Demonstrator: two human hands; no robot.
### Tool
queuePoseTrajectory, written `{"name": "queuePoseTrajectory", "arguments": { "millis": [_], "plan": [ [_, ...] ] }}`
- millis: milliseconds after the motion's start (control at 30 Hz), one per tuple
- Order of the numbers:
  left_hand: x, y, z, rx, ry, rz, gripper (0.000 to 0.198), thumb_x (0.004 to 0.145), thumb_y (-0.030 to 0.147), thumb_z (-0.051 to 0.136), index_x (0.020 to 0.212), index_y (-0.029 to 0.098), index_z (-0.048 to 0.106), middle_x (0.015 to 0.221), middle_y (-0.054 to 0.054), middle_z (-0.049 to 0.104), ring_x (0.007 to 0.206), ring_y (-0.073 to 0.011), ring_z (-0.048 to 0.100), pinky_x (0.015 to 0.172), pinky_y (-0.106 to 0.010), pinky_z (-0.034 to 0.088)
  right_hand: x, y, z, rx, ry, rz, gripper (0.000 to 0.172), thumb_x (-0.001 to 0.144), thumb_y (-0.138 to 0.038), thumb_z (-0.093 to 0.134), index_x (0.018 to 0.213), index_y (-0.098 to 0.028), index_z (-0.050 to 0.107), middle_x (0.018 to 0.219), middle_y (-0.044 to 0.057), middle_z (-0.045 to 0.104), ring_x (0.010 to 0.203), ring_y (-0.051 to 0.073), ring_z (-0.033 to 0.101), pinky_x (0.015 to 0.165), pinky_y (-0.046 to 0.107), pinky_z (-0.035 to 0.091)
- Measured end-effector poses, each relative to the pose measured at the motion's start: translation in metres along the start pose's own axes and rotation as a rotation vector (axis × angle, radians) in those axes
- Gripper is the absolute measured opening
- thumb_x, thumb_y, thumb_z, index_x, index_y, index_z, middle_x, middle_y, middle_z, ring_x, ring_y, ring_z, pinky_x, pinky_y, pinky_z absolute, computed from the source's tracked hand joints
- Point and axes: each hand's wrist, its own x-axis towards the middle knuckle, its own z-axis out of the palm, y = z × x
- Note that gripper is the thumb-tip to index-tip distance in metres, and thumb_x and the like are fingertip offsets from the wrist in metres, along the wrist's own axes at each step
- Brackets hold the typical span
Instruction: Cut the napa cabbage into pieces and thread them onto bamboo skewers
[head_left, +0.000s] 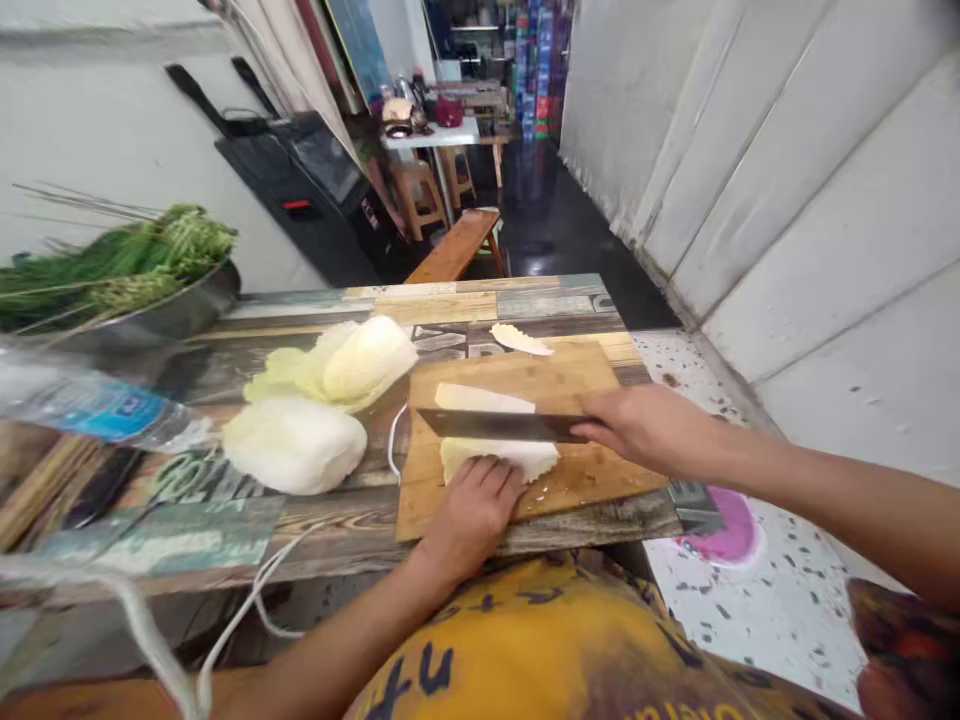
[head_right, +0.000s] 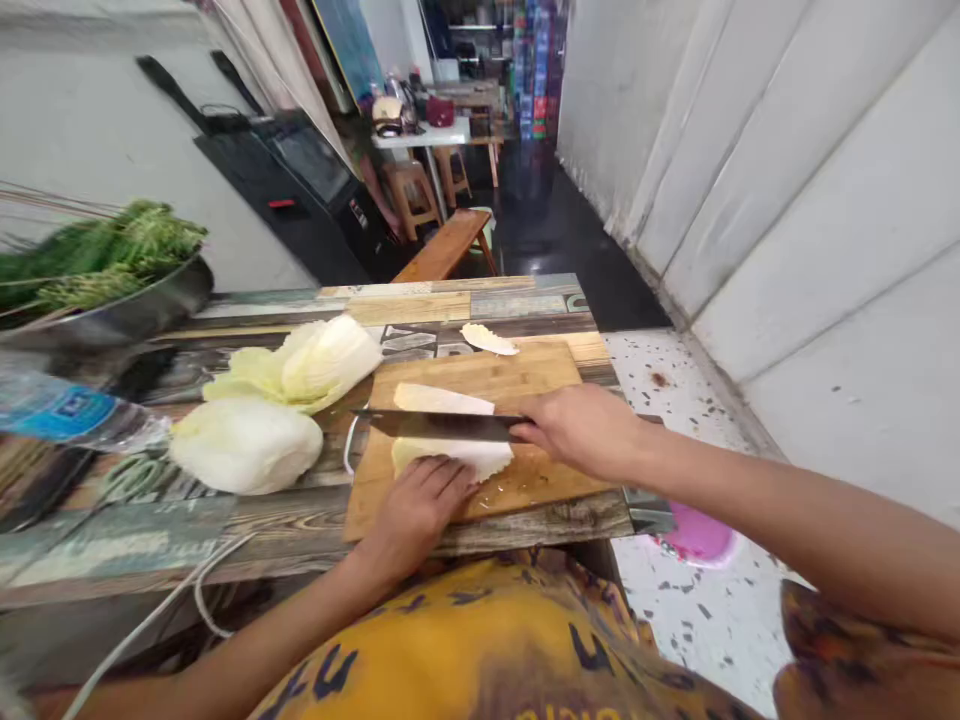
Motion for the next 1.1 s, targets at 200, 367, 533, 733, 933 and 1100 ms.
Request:
{"name": "queuePoseTrajectory", "arguments": {
  "millis": [200,367,533,733,933,1100],
  "plan": [
    [-0.012,-0.002,0.007,0.007,0.051,-0.023,0.034,0.093,0.012,0.033,0.104,0.006,0.065,0.102,-0.015,0.067,0.096,-0.0262,0.055,0.085,-0.040,0.049,0.001,-0.001,0.012,-0.020,-0.018,-0.056,0.025,0.094,-0.038,0.047,0.095,-0.020,0.064,0.078,0.004,0.072,0.068,0.019,0.065,0.050,0.026,0.027],
    [-0.015,-0.001,0.010,-0.046,0.046,-0.049,0.034,0.091,0.010,0.034,0.105,0.004,0.064,0.104,-0.016,0.066,0.098,-0.0267,0.053,0.085,-0.041,0.050,0.004,0.000,0.016,-0.048,-0.047,-0.047,0.028,0.095,-0.038,0.045,0.094,-0.019,0.065,0.079,0.005,0.072,0.067,0.019,0.065,0.051,0.025,0.029],
    [-0.017,-0.002,0.013,-0.075,0.041,-0.073,0.031,0.091,0.011,0.036,0.105,0.007,0.064,0.105,-0.015,0.066,0.099,-0.0261,0.054,0.086,-0.042,0.051,0.008,-0.012,0.020,-0.086,-0.082,-0.040,0.030,0.095,-0.038,0.045,0.092,-0.016,0.065,0.081,0.008,0.072,0.070,0.021,0.067,0.051,0.026,0.032],
    [-0.020,-0.005,0.014,-0.063,0.056,-0.067,0.026,0.089,0.010,0.043,0.104,0.009,0.064,0.104,-0.015,0.067,0.098,-0.0260,0.056,0.085,-0.042,0.052,0.015,-0.029,0.033,-0.031,-0.001,-0.041,0.031,0.096,-0.038,0.042,0.101,-0.016,0.063,0.086,0.010,0.073,0.076,0.024,0.067,0.055,0.027,0.036],
    [-0.015,-0.019,-0.016,-0.111,0.169,-0.048,0.025,0.088,0.009,0.046,0.108,0.014,0.061,0.102,-0.011,0.069,0.096,-0.0218,0.061,0.088,-0.039,0.051,-0.012,0.001,0.029,0.248,0.309,0.260,0.033,0.093,-0.044,0.044,0.085,-0.018,0.062,0.067,0.004,0.068,0.058,0.018,0.061,0.054,0.026,0.036],
    [0.020,-0.046,-0.038,-0.221,0.144,-0.451,0.019,0.090,0.025,0.048,0.094,0.017,0.065,0.089,-0.006,0.071,0.082,-0.0190,0.065,0.075,-0.030,0.050,-0.032,0.015,0.037,0.530,0.496,0.433,0.037,0.088,-0.050,0.049,0.066,-0.021,0.054,0.050,-0.001,0.059,0.045,0.014,0.053,0.050,0.025,0.036]
  ]
}}
